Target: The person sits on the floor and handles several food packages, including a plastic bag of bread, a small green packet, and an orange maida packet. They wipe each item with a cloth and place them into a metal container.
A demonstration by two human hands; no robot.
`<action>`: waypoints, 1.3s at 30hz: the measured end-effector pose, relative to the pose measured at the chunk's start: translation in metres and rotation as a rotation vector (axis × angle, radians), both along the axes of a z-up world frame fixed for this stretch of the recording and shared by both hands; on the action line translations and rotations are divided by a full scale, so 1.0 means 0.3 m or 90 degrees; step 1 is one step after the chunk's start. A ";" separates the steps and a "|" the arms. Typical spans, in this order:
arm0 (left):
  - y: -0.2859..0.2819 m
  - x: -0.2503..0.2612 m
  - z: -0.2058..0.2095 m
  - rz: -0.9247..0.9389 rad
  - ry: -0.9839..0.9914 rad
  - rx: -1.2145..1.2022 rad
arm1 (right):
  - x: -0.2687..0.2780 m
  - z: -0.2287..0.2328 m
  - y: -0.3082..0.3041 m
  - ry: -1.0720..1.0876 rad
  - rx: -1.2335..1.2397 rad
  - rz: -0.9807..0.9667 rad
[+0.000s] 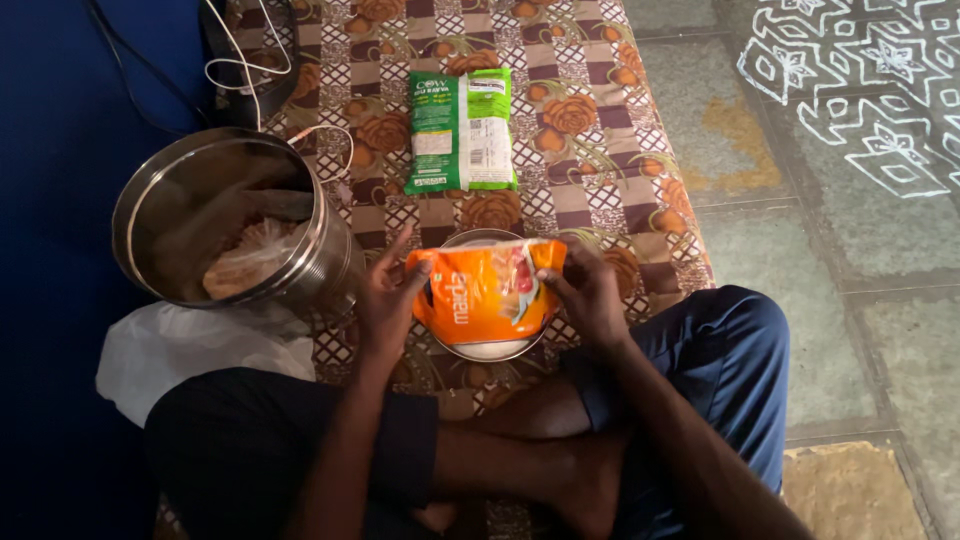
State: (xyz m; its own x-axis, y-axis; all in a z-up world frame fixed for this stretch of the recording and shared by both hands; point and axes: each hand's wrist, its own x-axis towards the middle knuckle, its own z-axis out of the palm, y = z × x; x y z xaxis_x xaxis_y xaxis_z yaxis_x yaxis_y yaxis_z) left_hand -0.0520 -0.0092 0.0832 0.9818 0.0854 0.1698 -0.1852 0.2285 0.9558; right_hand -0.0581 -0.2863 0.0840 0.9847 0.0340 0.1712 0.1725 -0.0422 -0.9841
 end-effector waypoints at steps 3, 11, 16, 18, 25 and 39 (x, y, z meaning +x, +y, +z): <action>0.017 0.001 -0.056 -0.043 0.127 0.385 | 0.034 -0.080 -0.029 0.061 0.011 0.087; 0.000 -0.017 -0.122 0.052 0.015 0.464 | 0.031 -0.147 0.005 -0.034 -0.005 0.147; -0.014 0.010 -0.082 0.112 0.035 0.344 | 0.010 -0.049 0.016 0.005 0.028 0.034; -0.005 0.021 -0.057 0.167 -0.081 0.362 | 0.001 -0.015 0.024 -0.003 -0.052 -0.014; -0.019 -0.020 0.000 0.161 -0.043 0.539 | -0.023 0.090 0.005 -0.223 -0.465 -0.130; -0.152 -0.074 -0.201 -0.037 -0.177 1.099 | 0.014 -0.116 0.224 -0.198 -0.794 0.005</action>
State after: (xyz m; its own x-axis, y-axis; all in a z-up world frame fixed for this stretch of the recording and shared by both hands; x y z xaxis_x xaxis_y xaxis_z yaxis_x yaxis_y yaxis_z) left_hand -0.0743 -0.0549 0.0228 0.9052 -0.3899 0.1693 -0.4007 -0.9156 0.0334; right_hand -0.0539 -0.2191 0.0491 0.9080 0.3424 0.2412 0.3915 -0.8987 -0.1977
